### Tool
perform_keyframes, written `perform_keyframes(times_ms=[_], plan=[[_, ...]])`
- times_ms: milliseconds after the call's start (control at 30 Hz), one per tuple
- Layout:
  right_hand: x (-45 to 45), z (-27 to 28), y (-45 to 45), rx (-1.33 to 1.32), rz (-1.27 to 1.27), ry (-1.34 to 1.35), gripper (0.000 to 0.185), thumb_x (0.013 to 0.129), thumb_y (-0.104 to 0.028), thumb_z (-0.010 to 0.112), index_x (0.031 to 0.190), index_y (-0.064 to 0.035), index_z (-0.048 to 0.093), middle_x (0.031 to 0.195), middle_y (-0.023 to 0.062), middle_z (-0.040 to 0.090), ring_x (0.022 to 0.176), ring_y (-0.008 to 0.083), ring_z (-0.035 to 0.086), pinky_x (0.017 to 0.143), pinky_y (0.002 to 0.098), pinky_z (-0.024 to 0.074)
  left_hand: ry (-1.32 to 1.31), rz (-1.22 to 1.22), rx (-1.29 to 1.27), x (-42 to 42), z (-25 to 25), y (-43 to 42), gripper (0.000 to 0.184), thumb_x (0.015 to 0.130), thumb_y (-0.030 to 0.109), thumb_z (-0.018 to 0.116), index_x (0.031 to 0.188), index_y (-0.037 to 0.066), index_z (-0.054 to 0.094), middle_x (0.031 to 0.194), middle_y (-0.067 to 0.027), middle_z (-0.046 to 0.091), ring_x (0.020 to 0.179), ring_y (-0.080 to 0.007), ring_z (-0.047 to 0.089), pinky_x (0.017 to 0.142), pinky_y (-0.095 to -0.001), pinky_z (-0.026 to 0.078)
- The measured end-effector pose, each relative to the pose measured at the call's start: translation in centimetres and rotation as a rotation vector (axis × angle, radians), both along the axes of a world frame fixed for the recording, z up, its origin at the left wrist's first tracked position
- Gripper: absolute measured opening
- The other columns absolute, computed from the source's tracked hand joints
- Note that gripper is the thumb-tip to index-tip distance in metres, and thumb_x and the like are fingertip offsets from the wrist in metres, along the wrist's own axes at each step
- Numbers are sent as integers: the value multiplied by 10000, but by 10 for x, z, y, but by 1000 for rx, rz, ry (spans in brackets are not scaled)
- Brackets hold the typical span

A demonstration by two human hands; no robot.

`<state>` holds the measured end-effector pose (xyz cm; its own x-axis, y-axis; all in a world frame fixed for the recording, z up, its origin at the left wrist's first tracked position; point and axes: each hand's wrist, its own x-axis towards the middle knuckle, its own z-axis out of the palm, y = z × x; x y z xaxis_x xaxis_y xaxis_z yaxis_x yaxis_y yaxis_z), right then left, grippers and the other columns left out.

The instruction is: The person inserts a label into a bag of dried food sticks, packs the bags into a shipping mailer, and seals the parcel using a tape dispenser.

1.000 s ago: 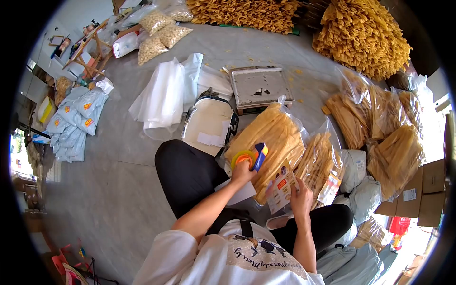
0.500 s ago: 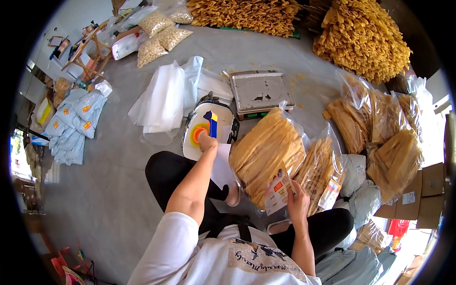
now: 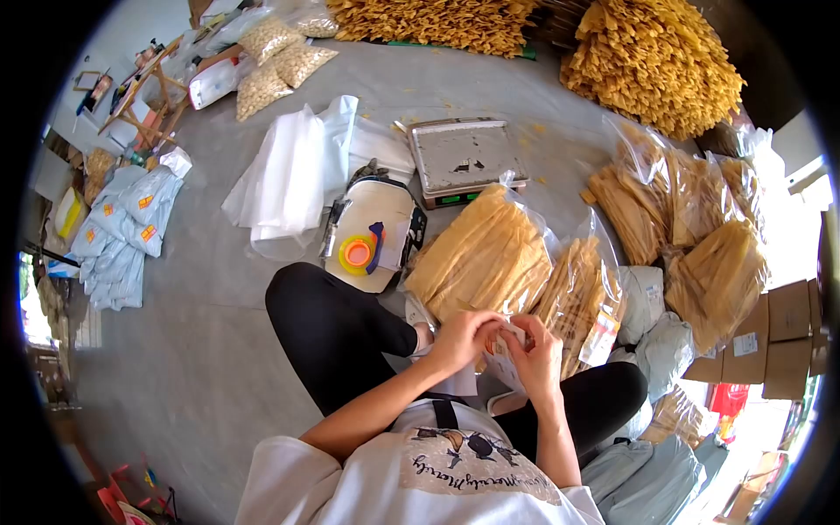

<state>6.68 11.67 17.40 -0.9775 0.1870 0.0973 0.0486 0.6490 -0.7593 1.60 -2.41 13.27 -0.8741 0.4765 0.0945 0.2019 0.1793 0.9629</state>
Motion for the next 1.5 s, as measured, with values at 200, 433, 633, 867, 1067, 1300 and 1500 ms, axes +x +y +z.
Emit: perform_keyframes(times_ms=[200, 433, 633, 867, 1067, 1300, 1500], plan=[[17, 4, 0, -84, -88, 135, 124, 774, 33, 619, 892, 36, 658, 763, 107, 632, 619, 141, 605, 559, 240, 472, -219, 155, 224, 3, 8, 1, 82, 836, -13, 585, 914, -19, 611, 764, -54, 648, 663, -75, 593, 582, -215, 468], [26, 9, 0, 288, -33, 329, 245, 724, -31, 651, 967, -60, 654, 789, 74, 570, 685, 214, 585, 573, 320, 485, -426, -31, 322, 17, 26, 10, 129, 860, 97, 616, 870, -31, 608, 744, -49, 647, 666, -90, 617, 622, -193, 475], [35, 3, 6, 388, 17, 335, 296, 689, -39, 658, 983, -65, 640, 832, 52, 561, 696, 198, 577, 565, 313, 491, -510, 17, 359, 20, 27, 11, 143, 872, 143, 601, 887, 0, 610, 725, -38, 649, 468, -16, 480, 412, -150, 348], [33, 13, 4, -85, -42, 236, 122, 780, -35, 613, 889, -8, 662, 824, 100, 625, 676, 240, 615, 563, 301, 493, -490, -36, 348, 21, 23, 12, 102, 862, 70, 587, 893, -23, 613, 747, -57, 656, 542, -32, 539, 470, -145, 395], [33, 16, 8, -171, -67, 52, 102, 800, -53, 613, 863, 11, 661, 804, 133, 631, 638, 272, 616, 561, 308, 491, -413, -34, 203, 28, 25, 15, 91, 858, -2, 557, 886, -64, 616, 769, -70, 658, 710, -72, 614, 615, -172, 468], [32, 3, 0, 92, -38, 170, 51, 791, -35, 584, 819, -4, 556, 778, 150, 545, 650, 342, 582, 535, 383, 478, -392, 0, 96, 28, 26, 15, 80, 849, -2, 571, 873, -56, 625, 732, -43, 647, 658, -31, 570, 565, -151, 431], [29, -4, -1, 214, -6, 210, 93, 799, -62, 573, 776, -10, 499, 743, 150, 493, 610, 347, 555, 525, 408, 469, -351, -19, 139, 28, 19, 15, 106, 847, 30, 573, 870, -57, 628, 707, -34, 652, 633, -40, 566, 561, -185, 430]])
